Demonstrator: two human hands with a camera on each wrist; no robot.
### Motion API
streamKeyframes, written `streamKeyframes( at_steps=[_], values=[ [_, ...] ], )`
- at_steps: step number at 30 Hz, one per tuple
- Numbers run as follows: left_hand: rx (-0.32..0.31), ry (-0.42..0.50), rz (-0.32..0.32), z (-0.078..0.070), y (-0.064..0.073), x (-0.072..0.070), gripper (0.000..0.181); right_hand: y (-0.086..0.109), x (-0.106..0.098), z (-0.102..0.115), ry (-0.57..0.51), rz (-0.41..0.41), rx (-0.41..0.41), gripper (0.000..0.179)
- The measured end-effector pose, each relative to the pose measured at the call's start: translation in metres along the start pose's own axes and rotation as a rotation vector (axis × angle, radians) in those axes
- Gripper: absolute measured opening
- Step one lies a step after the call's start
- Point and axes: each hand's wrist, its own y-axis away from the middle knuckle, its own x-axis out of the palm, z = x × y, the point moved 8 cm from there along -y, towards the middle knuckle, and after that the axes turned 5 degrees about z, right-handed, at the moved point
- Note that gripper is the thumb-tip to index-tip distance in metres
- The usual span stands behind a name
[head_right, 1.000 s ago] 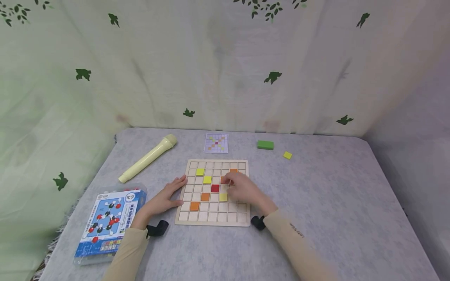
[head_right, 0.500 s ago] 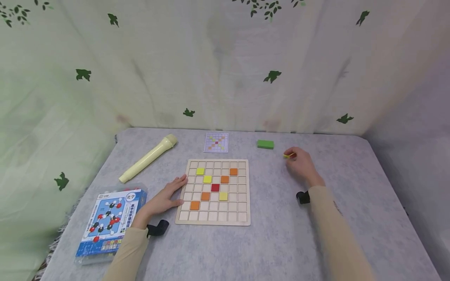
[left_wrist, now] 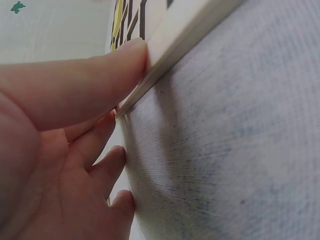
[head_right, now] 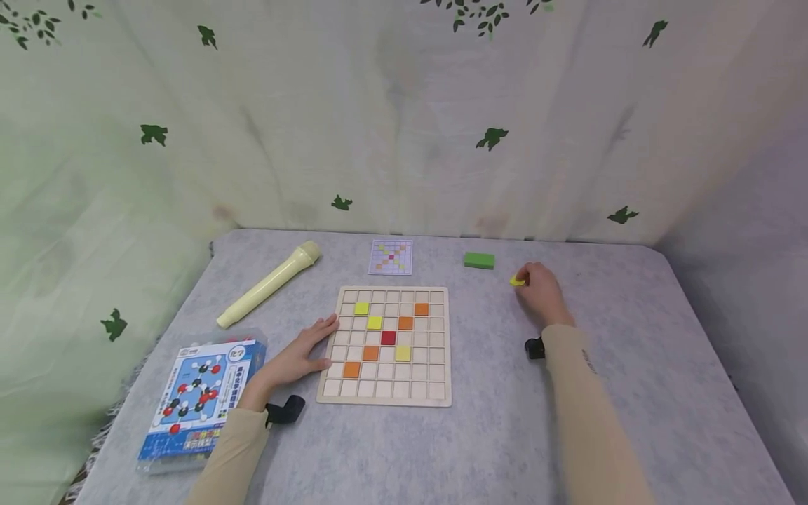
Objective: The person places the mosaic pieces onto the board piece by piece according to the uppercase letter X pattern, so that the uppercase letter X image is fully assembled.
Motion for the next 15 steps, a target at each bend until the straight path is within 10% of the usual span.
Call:
streamKeyframes(
  at_steps=[15],
  values=[
    [-0.059, -0.002, 0.010, 0.003, -0.001, 0.002, 0.070, 0.081, 0.080, 0.129, -0.108, 0.247, -0.460, 0.022]
  ],
)
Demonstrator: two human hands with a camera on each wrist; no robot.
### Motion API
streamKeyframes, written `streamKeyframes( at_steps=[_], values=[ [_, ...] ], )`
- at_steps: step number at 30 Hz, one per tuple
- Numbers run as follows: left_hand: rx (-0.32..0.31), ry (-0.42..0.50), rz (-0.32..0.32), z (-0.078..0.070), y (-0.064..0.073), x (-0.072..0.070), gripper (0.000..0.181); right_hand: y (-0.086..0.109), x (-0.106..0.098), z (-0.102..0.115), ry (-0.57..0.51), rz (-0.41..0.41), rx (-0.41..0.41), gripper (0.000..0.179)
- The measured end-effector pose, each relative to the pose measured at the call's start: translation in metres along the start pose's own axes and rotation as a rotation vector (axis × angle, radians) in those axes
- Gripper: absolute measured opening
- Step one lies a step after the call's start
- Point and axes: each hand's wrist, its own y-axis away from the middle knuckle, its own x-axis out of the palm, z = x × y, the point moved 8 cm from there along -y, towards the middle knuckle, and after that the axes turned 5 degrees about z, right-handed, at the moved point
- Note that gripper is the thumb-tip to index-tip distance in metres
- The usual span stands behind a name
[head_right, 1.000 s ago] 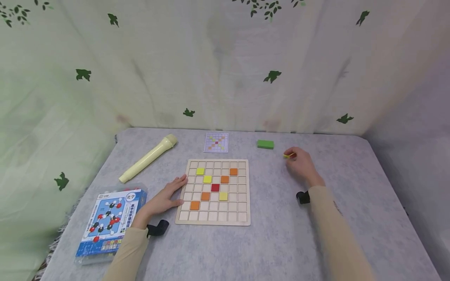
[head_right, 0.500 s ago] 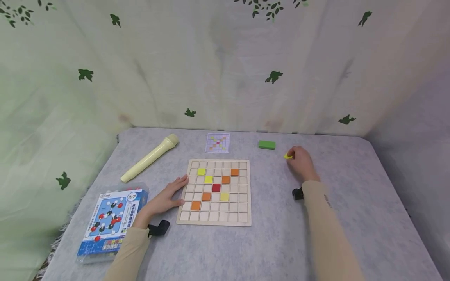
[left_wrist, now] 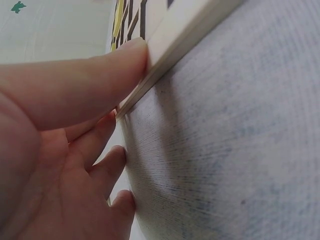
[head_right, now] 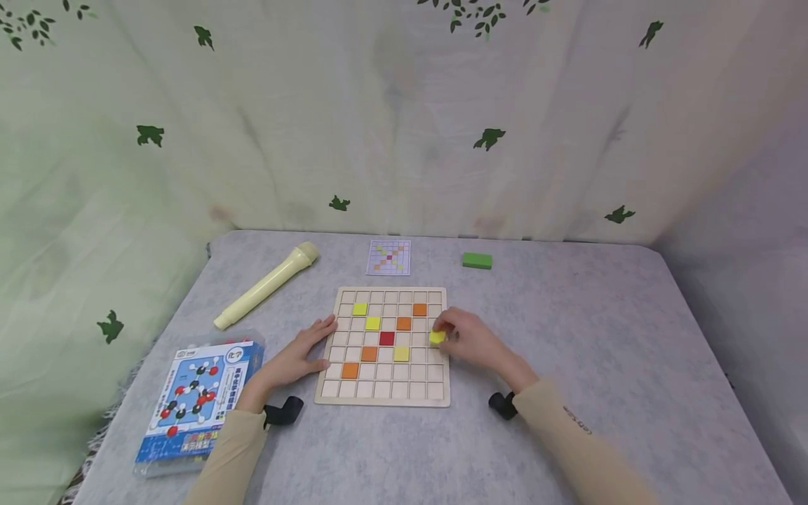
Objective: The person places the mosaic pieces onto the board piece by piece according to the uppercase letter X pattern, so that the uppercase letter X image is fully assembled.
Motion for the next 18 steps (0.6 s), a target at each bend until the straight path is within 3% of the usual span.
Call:
streamKeyframes(
  at_steps=[4, 7, 18],
  values=[
    [0.005, -0.004, -0.001, 0.001, -0.001, 0.000, 0.070, 0.008, 0.029, 0.027, 0.041, 0.127, -0.077, 0.020],
    [0.009, -0.007, -0.003, 0.001, -0.001, 0.000, 0.070, 0.012, 0.042, 0.037, 0.096, 0.170, -0.107, 0.019],
    [-0.001, 0.004, 0.000, 0.003, 0.000, 0.000, 0.070, 0.012, 0.052, 0.045, 0.169, 0.147, -0.103, 0.020]
  ],
)
